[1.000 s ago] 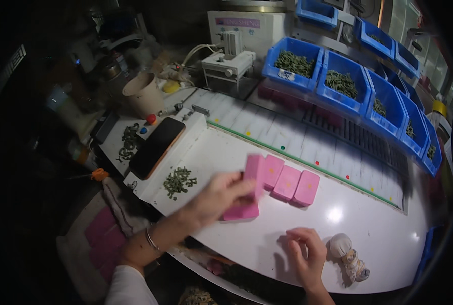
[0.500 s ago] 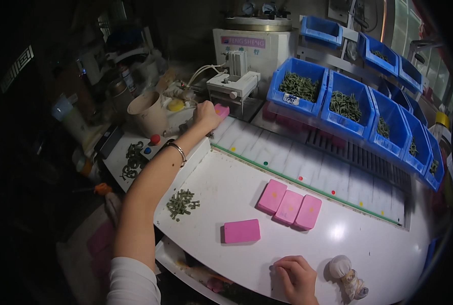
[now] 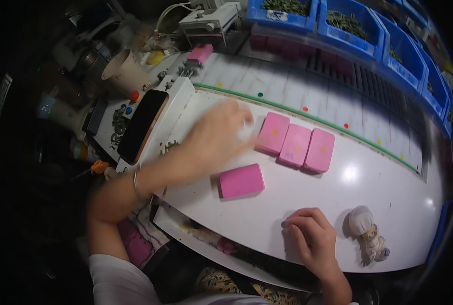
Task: The recorder is assembling small decorative candle wicks by placing plant material into pink molds and applying wax or adhesive from a small bottle.
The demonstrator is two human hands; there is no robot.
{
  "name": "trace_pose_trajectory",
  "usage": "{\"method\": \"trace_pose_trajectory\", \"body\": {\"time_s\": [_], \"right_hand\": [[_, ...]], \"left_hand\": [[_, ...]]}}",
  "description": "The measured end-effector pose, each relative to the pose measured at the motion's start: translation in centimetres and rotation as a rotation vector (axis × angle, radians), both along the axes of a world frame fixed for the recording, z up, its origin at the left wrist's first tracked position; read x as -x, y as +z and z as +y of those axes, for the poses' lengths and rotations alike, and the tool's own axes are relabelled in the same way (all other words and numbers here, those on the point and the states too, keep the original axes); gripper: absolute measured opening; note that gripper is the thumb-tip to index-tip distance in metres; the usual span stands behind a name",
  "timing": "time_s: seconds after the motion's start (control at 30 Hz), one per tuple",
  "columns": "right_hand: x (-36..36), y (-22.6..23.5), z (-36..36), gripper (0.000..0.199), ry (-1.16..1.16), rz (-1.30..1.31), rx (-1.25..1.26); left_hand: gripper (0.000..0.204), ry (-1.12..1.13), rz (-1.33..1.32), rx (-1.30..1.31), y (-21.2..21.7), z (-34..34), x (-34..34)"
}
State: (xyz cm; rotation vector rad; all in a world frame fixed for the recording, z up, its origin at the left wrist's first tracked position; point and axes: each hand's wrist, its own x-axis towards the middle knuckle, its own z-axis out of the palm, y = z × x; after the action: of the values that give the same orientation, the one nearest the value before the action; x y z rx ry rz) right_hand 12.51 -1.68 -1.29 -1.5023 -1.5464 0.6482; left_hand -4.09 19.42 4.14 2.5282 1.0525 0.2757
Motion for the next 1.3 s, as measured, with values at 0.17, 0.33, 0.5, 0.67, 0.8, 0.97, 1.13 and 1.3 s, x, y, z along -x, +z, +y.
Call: {"method": "trace_pose_trajectory", "body": {"time_s": [0.17, 0.33, 0.5, 0.67, 0.8, 0.97, 1.13, 1.3], "right_hand": [[0.3, -0.3, -0.2, 0.016, 0.009, 0.011, -0.045], [0.2, -0.3, -1.1, 0.021, -0.092, 0.354, 0.001], [0.6, -0.3, -2.0, 0.021, -0.17, 0.623, 0.089], [-1.9, 1.3, -0.9, 0.027, -0.198, 0.216, 0.068], [-3.0, 1.6, 2.7, 0.05, -0.193, -0.214, -0.073], [-3.9, -1.6, 6.8, 0.066, -0.257, -0.371, -0.128], [-2.5, 1.4, 4.6, 0.073, -0.224, -0.239, -0.098], [-0.4, 4.2, -0.5, 0.081, -0.11, -0.282, -0.17]], "left_hand": [[0.054, -0.018, 0.119, -0.126, -2.3, -8.9, 1.9], [0.057, -0.054, -0.364, 0.303, -1.8, -10.9, 0.9], [0.061, -0.121, -0.567, 0.314, -2.8, -12.4, -0.5], [0.055, 0.077, -0.413, -0.019, -3.6, -12.1, -0.7], [0.055, 0.201, -0.322, -0.11, -4.9, -11.8, 0.5], [0.048, 0.195, -0.347, -0.311, -4.4, -12.5, -1.1], [0.042, 0.099, -0.572, 0.079, -2.9, -13.5, -2.7], [0.047, -0.147, -0.558, 0.76, -2.7, -13.8, -4.3]]}}
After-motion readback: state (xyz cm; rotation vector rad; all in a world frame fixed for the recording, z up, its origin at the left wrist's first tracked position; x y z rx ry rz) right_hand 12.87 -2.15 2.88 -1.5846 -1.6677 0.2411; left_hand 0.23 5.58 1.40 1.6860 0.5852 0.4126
